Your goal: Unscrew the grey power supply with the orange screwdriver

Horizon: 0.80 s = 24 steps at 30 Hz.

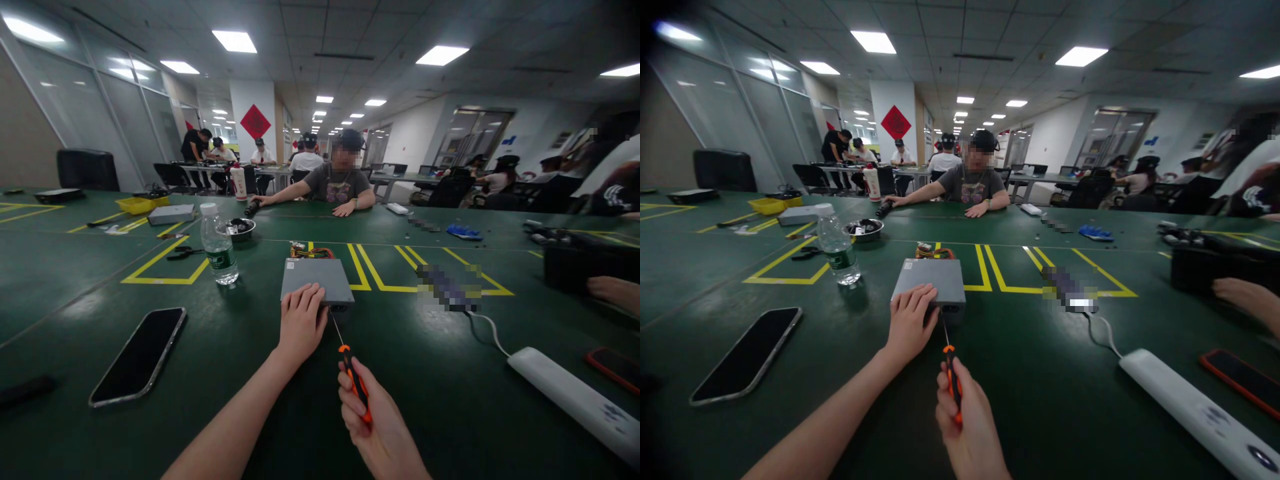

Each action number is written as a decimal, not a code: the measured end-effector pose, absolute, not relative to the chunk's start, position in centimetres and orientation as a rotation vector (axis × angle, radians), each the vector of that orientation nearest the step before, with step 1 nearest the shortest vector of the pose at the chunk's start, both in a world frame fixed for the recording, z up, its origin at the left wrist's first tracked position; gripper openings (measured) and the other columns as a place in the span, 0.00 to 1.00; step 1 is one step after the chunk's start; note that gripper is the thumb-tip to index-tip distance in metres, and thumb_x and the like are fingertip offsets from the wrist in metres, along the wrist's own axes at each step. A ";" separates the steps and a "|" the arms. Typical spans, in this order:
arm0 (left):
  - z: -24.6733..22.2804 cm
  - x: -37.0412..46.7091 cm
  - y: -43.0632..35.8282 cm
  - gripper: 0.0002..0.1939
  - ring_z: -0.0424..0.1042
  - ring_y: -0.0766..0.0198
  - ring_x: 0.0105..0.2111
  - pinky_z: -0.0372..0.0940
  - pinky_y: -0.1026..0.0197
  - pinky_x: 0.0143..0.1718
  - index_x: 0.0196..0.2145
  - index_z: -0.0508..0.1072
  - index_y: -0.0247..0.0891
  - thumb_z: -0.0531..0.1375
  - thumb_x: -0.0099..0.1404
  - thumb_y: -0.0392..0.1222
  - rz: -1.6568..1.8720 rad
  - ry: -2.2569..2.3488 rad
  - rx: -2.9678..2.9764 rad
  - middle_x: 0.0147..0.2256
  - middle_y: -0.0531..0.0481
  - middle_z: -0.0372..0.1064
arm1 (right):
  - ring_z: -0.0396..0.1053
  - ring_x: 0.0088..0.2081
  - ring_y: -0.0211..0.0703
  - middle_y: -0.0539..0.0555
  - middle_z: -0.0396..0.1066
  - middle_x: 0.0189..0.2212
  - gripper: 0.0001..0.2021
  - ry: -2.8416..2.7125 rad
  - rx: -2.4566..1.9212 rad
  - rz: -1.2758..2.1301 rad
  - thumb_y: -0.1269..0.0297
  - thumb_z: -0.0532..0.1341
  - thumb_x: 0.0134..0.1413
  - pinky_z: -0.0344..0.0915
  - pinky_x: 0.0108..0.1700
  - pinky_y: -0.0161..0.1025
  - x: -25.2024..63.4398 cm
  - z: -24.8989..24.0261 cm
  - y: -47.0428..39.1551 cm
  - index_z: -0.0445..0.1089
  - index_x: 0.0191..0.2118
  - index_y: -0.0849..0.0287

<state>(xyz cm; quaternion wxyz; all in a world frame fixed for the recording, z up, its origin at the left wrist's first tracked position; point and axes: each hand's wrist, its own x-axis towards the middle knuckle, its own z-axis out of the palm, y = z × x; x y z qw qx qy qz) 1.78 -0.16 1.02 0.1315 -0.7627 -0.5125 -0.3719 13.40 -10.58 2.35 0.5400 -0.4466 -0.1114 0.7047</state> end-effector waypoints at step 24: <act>1.1 1.8 -0.3 0.16 0.61 0.57 0.52 0.53 0.52 0.51 0.49 0.65 0.42 0.54 0.62 0.40 -1.077 -1.481 -2.184 0.50 0.48 0.66 | 0.56 0.16 0.24 0.47 0.63 0.21 0.10 -0.112 -1.011 1.682 0.66 0.68 0.43 0.44 0.12 0.21 13.3 2.8 -10.2 0.66 0.29 0.63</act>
